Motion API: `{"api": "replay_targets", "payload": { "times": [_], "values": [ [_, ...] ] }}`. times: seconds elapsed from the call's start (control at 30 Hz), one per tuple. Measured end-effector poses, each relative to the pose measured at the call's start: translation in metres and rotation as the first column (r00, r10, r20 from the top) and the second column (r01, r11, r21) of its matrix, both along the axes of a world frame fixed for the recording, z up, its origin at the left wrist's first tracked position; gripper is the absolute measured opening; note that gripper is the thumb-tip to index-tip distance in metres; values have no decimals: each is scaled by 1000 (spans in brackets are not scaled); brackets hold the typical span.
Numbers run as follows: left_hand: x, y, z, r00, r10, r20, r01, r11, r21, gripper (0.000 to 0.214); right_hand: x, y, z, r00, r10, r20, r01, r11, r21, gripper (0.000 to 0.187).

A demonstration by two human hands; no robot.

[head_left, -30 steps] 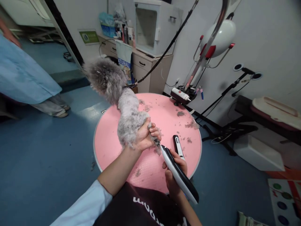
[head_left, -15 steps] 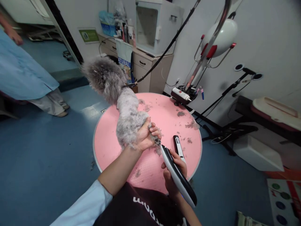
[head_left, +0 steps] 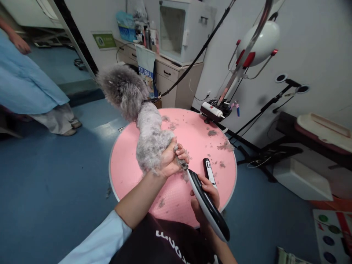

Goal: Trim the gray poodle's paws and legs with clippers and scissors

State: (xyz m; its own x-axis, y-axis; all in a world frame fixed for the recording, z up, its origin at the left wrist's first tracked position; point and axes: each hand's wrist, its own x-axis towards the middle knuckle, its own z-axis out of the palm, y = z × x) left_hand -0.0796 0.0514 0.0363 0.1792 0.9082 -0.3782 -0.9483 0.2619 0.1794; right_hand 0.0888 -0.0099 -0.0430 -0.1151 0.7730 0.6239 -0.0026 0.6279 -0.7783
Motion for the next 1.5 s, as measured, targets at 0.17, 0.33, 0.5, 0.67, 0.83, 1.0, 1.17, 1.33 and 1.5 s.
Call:
{"api": "replay_targets", "payload": {
  "times": [0.17, 0.33, 0.5, 0.67, 0.83, 1.0, 1.17, 1.33, 1.5],
  "values": [
    [-1, 0, 0, 1000, 8, -13, -8, 1000, -12, 47, 2, 3, -1, 993, -50, 106, 37, 992, 124, 39],
    [0, 0, 0, 998, 26, -57, -27, 999, -20, 47, 2, 7, 8, 971, -18, 237, -44, 966, 255, 41],
    [0, 1, -3, 997, 40, -62, -40, 999, -10, 46, 9, 10, 19, 913, 22, 408, -137, 957, 256, 41],
    [-1, 1, -4, 996, 49, -70, -50, 999, -15, 45, 17, 14, 26, 890, 33, 455, -155, 960, 234, 40],
    [-3, 0, -6, 998, 28, -53, -29, 999, -25, 44, 19, 18, 30, 847, 116, 518, -245, 951, 188, 37],
    [-4, -1, -10, 1000, 9, -10, -9, 999, -31, 41, 16, 21, 27, 884, 111, 454, -209, 962, 173, 24],
    [-5, 0, -13, 1000, 10, -28, -11, 1000, -23, 40, 15, 24, 20, 892, 124, 435, -211, 964, 160, 23],
    [-3, 1, -22, 990, 34, -134, -36, 999, -9, 40, 16, 28, 29, 832, 197, 518, -279, 956, 86, 27],
    [0, 6, -40, 936, 148, -320, -144, 989, 36, 36, 10, 31, 32, 739, 324, 590, -384, 923, -27, 32]
  ]
}}
